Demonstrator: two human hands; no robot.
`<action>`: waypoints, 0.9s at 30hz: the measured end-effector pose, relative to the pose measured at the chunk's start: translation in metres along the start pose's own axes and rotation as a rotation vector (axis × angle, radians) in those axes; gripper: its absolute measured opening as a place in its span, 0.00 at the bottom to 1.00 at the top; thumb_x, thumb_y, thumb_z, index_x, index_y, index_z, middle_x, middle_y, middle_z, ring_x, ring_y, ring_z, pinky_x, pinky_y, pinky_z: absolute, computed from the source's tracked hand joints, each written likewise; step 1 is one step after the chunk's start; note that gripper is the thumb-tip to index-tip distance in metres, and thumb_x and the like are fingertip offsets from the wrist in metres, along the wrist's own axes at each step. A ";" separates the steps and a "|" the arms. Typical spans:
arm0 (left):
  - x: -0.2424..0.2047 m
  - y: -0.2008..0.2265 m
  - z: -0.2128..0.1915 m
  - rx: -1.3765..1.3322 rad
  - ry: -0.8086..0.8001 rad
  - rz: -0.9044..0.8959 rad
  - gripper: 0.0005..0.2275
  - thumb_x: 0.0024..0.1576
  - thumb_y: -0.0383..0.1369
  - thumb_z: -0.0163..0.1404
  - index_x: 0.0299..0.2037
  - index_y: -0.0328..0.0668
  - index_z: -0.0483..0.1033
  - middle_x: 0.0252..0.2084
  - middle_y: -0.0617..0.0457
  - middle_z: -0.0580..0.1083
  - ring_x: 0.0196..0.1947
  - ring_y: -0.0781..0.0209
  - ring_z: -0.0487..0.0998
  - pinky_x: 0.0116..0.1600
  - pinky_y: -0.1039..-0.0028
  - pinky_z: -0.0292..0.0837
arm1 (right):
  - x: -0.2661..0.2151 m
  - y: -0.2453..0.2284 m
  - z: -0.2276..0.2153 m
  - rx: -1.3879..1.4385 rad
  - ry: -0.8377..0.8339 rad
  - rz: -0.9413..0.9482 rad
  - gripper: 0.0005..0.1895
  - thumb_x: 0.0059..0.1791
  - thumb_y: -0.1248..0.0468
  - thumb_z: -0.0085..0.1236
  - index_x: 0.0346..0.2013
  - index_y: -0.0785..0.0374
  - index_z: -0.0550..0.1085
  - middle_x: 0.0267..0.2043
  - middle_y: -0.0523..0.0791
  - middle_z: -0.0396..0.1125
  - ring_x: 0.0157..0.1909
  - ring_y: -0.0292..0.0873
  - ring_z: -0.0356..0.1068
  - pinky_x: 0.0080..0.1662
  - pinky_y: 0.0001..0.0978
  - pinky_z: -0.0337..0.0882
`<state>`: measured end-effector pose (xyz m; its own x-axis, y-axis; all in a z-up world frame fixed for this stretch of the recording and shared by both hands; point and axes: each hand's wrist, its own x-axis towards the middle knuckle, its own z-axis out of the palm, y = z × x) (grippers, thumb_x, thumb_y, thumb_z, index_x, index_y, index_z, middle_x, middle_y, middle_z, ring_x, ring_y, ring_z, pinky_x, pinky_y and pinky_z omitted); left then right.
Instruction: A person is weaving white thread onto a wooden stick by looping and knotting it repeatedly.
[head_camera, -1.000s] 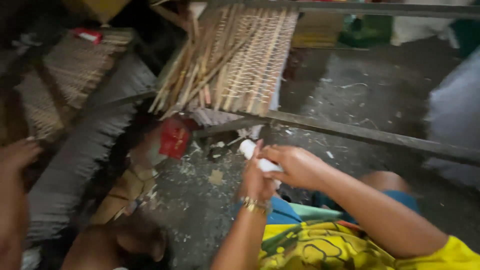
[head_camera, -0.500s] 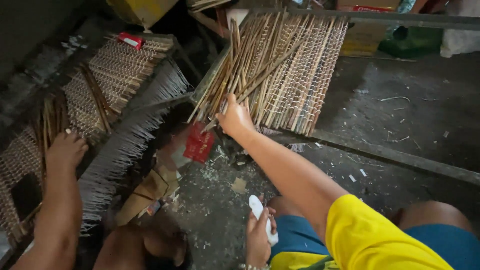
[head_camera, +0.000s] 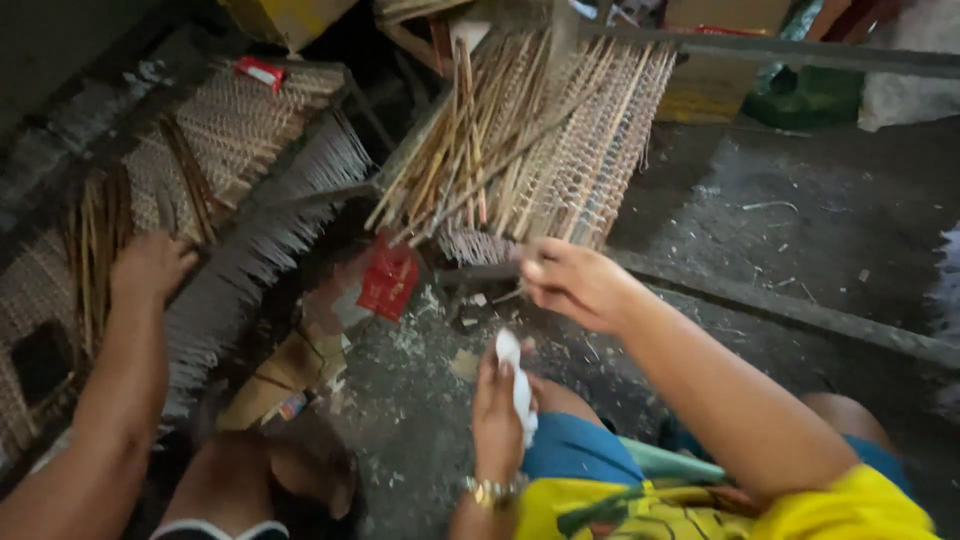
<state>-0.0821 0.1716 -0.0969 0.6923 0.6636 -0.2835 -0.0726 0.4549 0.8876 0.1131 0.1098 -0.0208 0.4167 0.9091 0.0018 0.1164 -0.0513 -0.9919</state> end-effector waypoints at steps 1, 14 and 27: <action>-0.001 0.004 0.008 -0.003 0.004 -0.006 0.23 0.63 0.39 0.42 0.69 0.46 0.64 0.56 0.45 0.79 0.19 0.66 0.68 0.24 0.76 0.65 | -0.022 0.002 0.001 0.000 -0.003 0.008 0.21 0.56 0.52 0.46 0.57 0.63 0.69 0.30 0.39 0.65 0.33 0.33 0.64 0.41 0.29 0.67; -0.042 -0.011 0.127 -0.224 -0.414 0.009 0.11 0.68 0.29 0.40 0.59 0.44 0.63 0.52 0.28 0.77 0.24 0.59 0.77 0.20 0.81 0.65 | -0.212 -0.010 -0.001 -0.245 0.877 -0.450 0.13 0.36 0.73 0.76 0.26 0.66 0.75 0.37 0.52 0.78 0.37 0.48 0.82 0.29 0.24 0.80; -0.062 -0.007 0.142 0.053 -0.491 0.296 0.09 0.67 0.32 0.43 0.49 0.38 0.75 0.51 0.42 0.78 0.45 0.60 0.80 0.50 0.66 0.80 | -0.221 0.001 -0.010 -0.113 0.983 -0.485 0.13 0.38 0.74 0.74 0.26 0.68 0.73 0.34 0.55 0.77 0.19 0.39 0.73 0.20 0.25 0.71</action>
<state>-0.0222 0.0428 -0.0342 0.9012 0.3985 0.1705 -0.2867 0.2529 0.9241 0.0301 -0.0958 -0.0213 0.8344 0.1202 0.5379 0.5222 0.1393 -0.8413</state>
